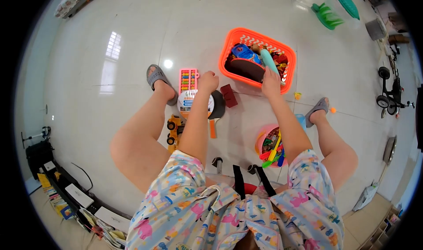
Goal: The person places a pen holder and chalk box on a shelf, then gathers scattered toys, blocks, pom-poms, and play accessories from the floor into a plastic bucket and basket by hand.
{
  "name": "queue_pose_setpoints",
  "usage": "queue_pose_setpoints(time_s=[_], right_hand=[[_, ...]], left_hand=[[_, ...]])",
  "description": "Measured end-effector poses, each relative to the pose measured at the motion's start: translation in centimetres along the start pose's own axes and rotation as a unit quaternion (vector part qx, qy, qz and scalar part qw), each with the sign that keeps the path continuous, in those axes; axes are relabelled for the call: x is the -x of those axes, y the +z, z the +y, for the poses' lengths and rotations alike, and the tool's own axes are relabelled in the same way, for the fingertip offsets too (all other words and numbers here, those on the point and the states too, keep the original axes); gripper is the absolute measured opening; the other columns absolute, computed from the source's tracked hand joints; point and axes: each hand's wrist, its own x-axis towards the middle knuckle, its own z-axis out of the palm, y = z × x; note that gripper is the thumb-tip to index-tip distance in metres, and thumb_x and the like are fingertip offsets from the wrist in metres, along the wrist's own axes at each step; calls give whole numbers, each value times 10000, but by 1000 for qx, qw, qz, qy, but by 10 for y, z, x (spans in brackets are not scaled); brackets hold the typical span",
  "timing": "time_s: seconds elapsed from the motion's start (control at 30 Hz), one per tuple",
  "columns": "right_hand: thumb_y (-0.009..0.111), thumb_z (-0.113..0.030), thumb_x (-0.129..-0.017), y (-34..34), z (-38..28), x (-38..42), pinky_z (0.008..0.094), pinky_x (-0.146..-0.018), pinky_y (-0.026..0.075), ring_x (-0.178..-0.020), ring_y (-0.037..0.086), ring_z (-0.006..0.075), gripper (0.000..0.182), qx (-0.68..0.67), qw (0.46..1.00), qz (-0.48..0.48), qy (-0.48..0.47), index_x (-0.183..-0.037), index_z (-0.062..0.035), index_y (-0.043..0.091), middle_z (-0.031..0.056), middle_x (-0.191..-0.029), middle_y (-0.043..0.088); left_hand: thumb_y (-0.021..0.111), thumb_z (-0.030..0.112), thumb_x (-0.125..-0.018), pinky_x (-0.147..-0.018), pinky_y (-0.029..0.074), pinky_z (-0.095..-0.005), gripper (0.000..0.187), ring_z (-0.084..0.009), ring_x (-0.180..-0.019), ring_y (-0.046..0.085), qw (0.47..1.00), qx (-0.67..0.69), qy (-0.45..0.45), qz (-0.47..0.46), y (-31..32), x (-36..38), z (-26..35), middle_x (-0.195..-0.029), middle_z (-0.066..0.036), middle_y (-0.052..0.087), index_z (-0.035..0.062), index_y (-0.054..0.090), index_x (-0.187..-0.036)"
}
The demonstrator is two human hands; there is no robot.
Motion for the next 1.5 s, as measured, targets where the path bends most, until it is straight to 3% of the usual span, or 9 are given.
queue_pose_setpoints(time_s=[0.13, 0.33, 0.43, 0.57, 0.63, 0.83, 0.97, 1.13, 1.5], right_hand=[[553, 3, -761, -55, -66, 35, 444, -881, 406, -1077, 514, 343, 293, -172, 981, 87, 17, -1043, -51, 609, 171, -1129, 572], [596, -61, -760, 38, -129, 177, 351, -685, 493, -743, 636, 253, 202, -363, 843, -249, 309, -958, -31, 621, 103, -726, 637], [669, -154, -749, 66, -154, 208, 372, -750, 506, -867, 641, 287, 343, -273, 830, -401, 275, -1055, -20, 593, 140, -894, 660], [733, -177, -704, 60, -190, 211, 392, -818, 503, -957, 604, 345, 497, -156, 870, -408, 230, -1114, -3, 511, 191, -1084, 592], [742, -205, -699, 65, -198, 206, 394, -853, 499, -1003, 587, 356, 526, -116, 864, -426, 241, -1119, -10, 492, 191, -1148, 561], [735, -257, -688, 87, -208, 199, 415, -816, 514, -964, 617, 350, 467, -75, 826, -465, 311, -1037, -13, 542, 183, -1041, 623], [710, -228, -682, 78, -198, 199, 442, -774, 509, -905, 622, 397, 420, -234, 829, -361, 357, -994, 11, 562, 218, -944, 642], [682, -199, -710, 37, -176, 202, 466, -743, 499, -860, 616, 413, 395, -302, 854, -336, 258, -1038, -19, 556, 228, -907, 627], [653, -232, -837, -66, -72, 165, 452, -610, 459, -730, 591, 352, 273, -107, 981, -148, 57, -1009, -44, 555, 169, -810, 573]], left_hand=[[626, 280, -808, -960, 408, -511, 434, -418, -1201, 446, 990, -119, -35, 71, 1, 18, -2, -1224, -236, 519, 62, 589, -1182], [621, 244, -788, -1036, 313, -548, 601, -435, -1316, 285, 979, -132, -148, 54, 25, 26, -61, -1345, -252, 387, 140, 450, -1355], [714, 217, -721, -1032, 346, -489, 750, -469, -1261, 324, 977, -156, -147, 16, 46, 31, -105, -1391, -225, 315, 201, 394, -1399], [781, 110, -652, -1036, 317, -509, 879, -424, -1283, 300, 983, -86, -142, 78, 37, 48, -101, -1451, -254, 210, 194, 340, -1408], [854, 190, -580, -1025, 327, -520, 1021, -429, -1290, 292, 972, -138, -157, 110, 29, 48, -97, -1441, -242, 233, 206, 292, -1432], [922, 317, -486, -1003, 328, -552, 1212, -408, -1301, 285, 945, -205, -230, 108, 9, 43, -83, -1443, -233, 222, 222, 205, -1459], [923, 353, -470, -990, 353, -515, 1253, -397, -1262, 327, 950, -183, -245, 63, -2, 27, -88, -1368, -235, 292, 231, 174, -1467], [920, 366, -461, -971, 385, -455, 1193, -386, -1214, 383, 946, -173, -258, 95, -13, 15, -95, -1296, -213, 359, 212, 246, -1433], [883, 324, -555, -941, 395, -444, 890, -361, -1152, 427, 958, -163, -170, 166, 5, 24, -109, -1191, -171, 487, 95, 427, -1284]])
